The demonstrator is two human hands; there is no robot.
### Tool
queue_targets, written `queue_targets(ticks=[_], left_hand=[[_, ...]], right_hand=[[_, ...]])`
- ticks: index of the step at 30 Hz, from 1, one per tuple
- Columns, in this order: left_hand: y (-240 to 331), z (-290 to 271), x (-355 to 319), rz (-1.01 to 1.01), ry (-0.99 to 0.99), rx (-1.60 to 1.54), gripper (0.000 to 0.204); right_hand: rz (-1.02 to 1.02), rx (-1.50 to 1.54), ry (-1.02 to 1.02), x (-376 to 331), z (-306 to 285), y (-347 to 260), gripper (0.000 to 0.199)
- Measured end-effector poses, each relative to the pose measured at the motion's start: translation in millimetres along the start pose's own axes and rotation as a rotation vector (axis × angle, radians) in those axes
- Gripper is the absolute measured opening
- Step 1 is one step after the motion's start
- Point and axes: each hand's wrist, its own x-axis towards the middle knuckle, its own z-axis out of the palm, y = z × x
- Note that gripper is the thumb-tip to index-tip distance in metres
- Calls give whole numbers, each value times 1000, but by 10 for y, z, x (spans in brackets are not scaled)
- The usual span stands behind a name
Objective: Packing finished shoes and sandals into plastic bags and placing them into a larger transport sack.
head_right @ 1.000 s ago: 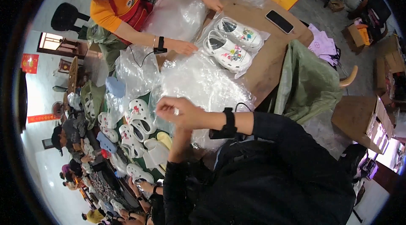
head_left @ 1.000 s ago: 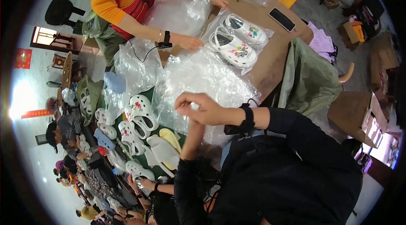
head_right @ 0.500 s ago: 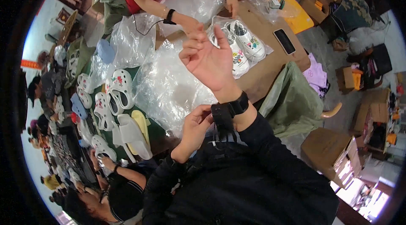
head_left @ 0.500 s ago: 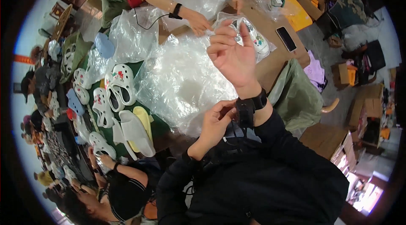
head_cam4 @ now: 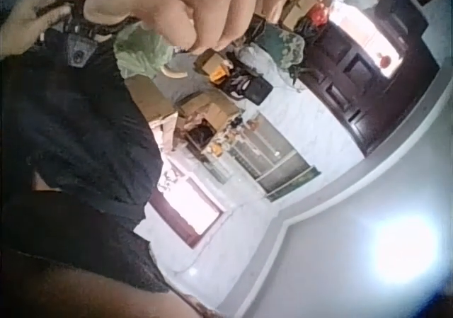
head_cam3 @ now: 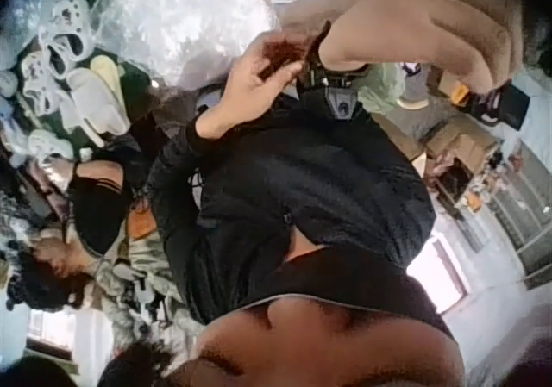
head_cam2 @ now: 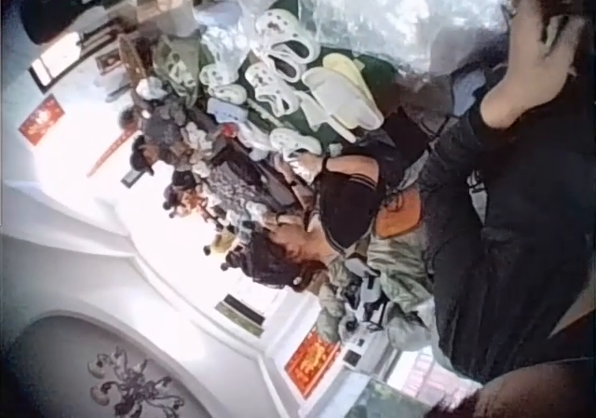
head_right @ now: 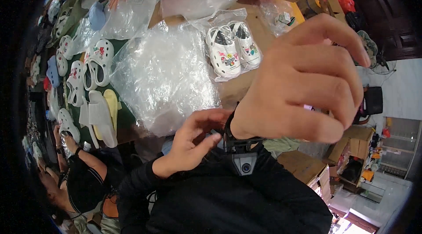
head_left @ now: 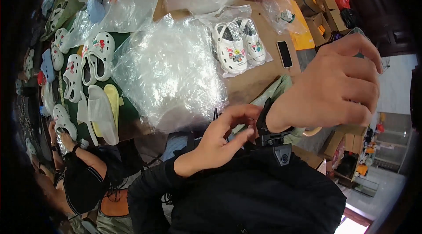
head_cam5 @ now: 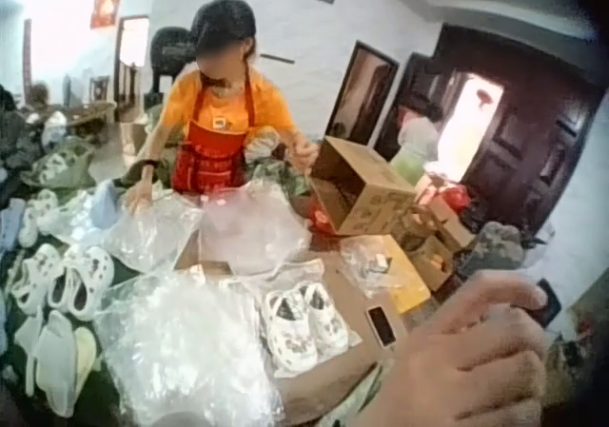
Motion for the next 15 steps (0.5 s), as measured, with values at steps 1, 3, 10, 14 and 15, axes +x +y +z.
queue_targets(ticks=[1, 3, 10, 14, 15], left_hand=[[17, -7, 13, 2, 2, -5, 37], [66, -84, 80, -123, -64, -125, 33], [-125, -367, 134, -360, -160, 46, 43], [67, -488, 123, -187, -235, -70, 30], [108, -461, 106, -254, -194, -124, 28]], right_hand=[[0, -1, 5, -12, -18, 17, 10], [-17, 1, 28, -22, -92, 56, 10], [236, -263, 343, -215, -301, 384, 17], [836, -683, 479, -379, -630, 676, 34], [874, -810, 355, -479, -667, 777, 34]])
